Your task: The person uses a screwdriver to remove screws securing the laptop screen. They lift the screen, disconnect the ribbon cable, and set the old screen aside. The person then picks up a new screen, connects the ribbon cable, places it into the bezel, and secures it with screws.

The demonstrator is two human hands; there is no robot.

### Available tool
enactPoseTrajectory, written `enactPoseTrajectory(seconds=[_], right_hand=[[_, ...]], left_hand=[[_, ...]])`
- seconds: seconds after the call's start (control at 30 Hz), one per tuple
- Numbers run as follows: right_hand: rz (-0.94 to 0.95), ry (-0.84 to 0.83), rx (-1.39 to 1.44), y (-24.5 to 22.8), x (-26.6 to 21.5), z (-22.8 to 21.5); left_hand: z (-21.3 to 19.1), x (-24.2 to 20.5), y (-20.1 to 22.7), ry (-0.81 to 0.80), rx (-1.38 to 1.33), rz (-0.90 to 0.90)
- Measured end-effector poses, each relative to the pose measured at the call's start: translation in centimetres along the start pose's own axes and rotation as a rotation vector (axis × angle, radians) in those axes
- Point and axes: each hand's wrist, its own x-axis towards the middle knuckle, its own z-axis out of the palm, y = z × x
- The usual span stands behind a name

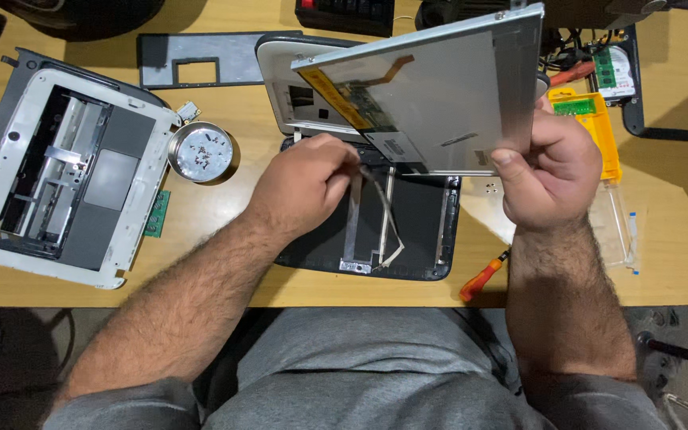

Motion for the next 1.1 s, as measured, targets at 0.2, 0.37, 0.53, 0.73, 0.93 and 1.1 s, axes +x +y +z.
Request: enactPoseTrajectory(seconds=[0.2, 0.37, 0.53, 0.73, 0.93, 1.1], right_hand=[[0.017, -0.030, -0.013, -0.4, 0.3, 0.2], [0.001, -0.009, 0.008, -0.3, 0.3, 0.5], [-0.239, 0.045, 0.177, 5.0, -1.2, -0.4], [-0.207, 0.077, 0.191, 4.3, -0.9, -0.4], [-0.184, 0.049, 0.204, 3.0, -1.0, -0.8], [0.013, 0.194, -0.215, -0.9, -2.5, -3.1]], left_hand=[[1.3, 0.9, 1.2, -0.057, 0.179, -0.129], [1.2, 1.4, 3.0, -0.047, 0.041, -0.124], [1.2, 1.6, 2.7, -0.072, -0.097, -0.107], [2.6, 1.6, 0.7, 0.051, -0.311, -0.149], [3.1, 1.7, -0.2, 0.090, -0.421, -0.155], [2.8, 1.2, 0.3, 0.157, -0.514, -0.034]])
